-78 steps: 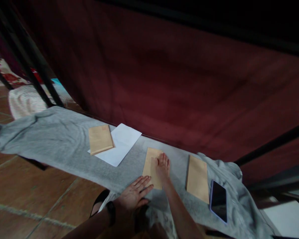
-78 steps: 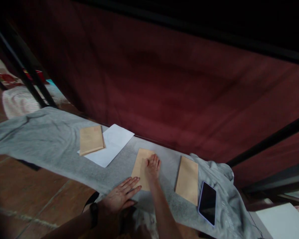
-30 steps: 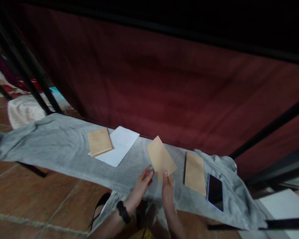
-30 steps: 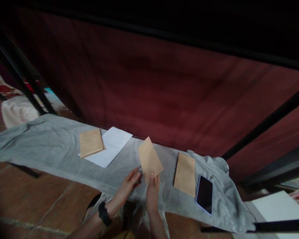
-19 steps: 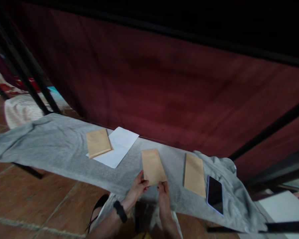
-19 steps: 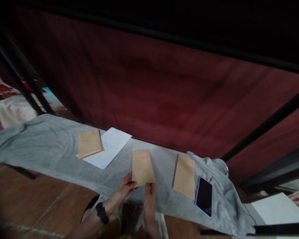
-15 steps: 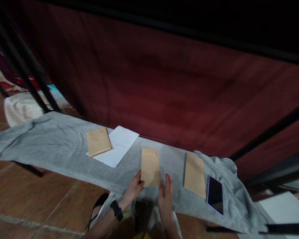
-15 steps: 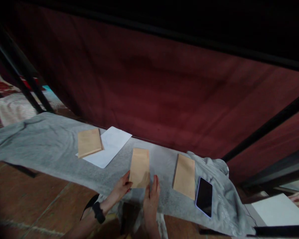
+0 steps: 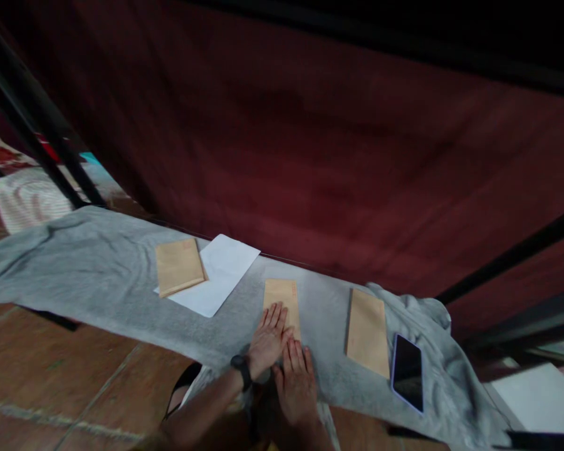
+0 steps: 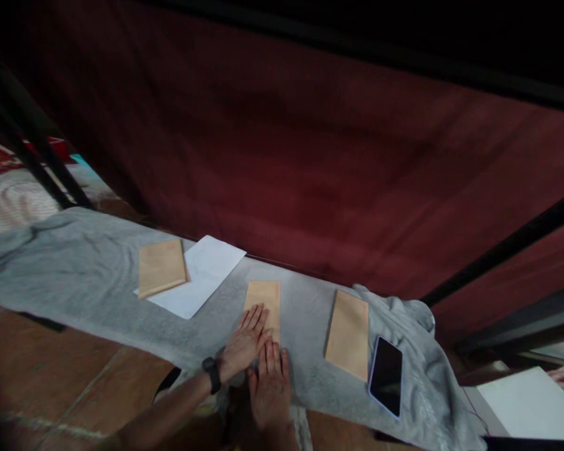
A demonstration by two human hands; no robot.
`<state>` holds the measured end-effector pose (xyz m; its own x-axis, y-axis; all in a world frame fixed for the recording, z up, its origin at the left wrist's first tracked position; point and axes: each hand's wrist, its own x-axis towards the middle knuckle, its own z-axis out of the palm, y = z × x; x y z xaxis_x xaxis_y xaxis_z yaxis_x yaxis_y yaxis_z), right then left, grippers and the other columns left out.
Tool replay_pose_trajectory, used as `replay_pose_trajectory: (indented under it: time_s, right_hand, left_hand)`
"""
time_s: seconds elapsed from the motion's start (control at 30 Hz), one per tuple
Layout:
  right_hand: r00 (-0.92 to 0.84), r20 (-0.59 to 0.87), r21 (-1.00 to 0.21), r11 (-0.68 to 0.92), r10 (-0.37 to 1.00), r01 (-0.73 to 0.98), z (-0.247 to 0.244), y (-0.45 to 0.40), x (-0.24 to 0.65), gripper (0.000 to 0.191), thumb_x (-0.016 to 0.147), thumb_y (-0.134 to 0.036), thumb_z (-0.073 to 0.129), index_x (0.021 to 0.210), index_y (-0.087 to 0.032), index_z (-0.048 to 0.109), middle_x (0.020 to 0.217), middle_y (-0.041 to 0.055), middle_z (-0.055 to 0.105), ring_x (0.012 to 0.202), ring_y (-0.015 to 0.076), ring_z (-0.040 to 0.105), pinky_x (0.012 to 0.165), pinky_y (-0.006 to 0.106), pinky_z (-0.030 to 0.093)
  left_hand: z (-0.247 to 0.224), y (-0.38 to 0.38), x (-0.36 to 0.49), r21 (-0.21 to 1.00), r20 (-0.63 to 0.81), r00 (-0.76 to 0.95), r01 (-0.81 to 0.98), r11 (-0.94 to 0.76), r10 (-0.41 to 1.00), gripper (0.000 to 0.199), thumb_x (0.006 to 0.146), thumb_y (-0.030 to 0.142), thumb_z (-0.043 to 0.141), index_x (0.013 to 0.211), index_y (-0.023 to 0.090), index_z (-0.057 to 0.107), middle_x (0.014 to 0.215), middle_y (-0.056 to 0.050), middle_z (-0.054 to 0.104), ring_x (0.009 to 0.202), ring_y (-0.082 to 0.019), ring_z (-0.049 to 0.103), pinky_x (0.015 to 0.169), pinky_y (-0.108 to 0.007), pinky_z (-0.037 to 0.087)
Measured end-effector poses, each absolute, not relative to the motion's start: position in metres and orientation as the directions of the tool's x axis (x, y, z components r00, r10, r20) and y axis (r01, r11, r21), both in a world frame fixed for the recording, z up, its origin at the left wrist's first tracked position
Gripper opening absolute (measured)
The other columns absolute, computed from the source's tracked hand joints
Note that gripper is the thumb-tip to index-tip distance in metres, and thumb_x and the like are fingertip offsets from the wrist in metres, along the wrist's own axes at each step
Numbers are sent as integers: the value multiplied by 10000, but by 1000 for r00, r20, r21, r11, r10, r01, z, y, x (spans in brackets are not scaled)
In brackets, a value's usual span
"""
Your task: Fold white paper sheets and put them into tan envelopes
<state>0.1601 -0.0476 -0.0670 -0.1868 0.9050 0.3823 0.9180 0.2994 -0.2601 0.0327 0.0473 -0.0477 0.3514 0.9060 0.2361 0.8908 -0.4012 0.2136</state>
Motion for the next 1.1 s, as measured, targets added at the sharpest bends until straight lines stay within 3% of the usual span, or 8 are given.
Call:
replay_pose_trajectory:
  time_s: [0.1,0.3,0.47,0.73,1.1]
  right_hand:
    - [-165,441,-266,304,882,915,-67,-48,160,518,1022,-418,451,1489,-193,463,1519,96,488,1404,262,455,1199,476,284]
    - [-151,513,-258,319,845,912,-54,-52,156,558,1016,-377,480,1541,-225,367,1532,103,474,1405,272,457,1176,501,327]
    - [-151,521,-256,322,840,911,-50,-51,154,548,1028,-375,448,1543,-208,366,1515,124,493,1397,278,469,1167,500,345]
    - [-153,503,-269,322,850,908,-51,-53,155,531,1032,-354,444,1536,-198,379,1499,125,513,1395,274,470,1179,514,318]
    - [-161,489,-247,313,857,917,-62,-52,161,450,1030,-279,373,1400,-96,553,1409,177,593,1358,268,509,1156,478,368]
  left_hand:
    - [-48,81,43,186,195,351,904,-386,916,594,1038,454,279,1544,152,360,1615,-134,337,1508,-276,269,1218,-499,203]
    - [-38,132,55,211,154,320,914,-347,935,591,1034,473,276,1541,186,375,1621,-97,334,1518,-295,233,1222,-571,120]
    - [-41,149,59,233,151,324,907,-352,934,623,1028,494,273,1534,147,382,1595,-114,382,1512,-279,250,1229,-526,141]
    - [-44,130,54,238,170,468,835,-497,867,551,1041,423,257,1524,196,397,1604,-68,376,1504,-228,273,1233,-477,152]
    - [-43,76,45,310,126,584,745,-591,802,554,1068,435,200,1535,194,373,1620,-59,343,1512,-178,255,1242,-410,141]
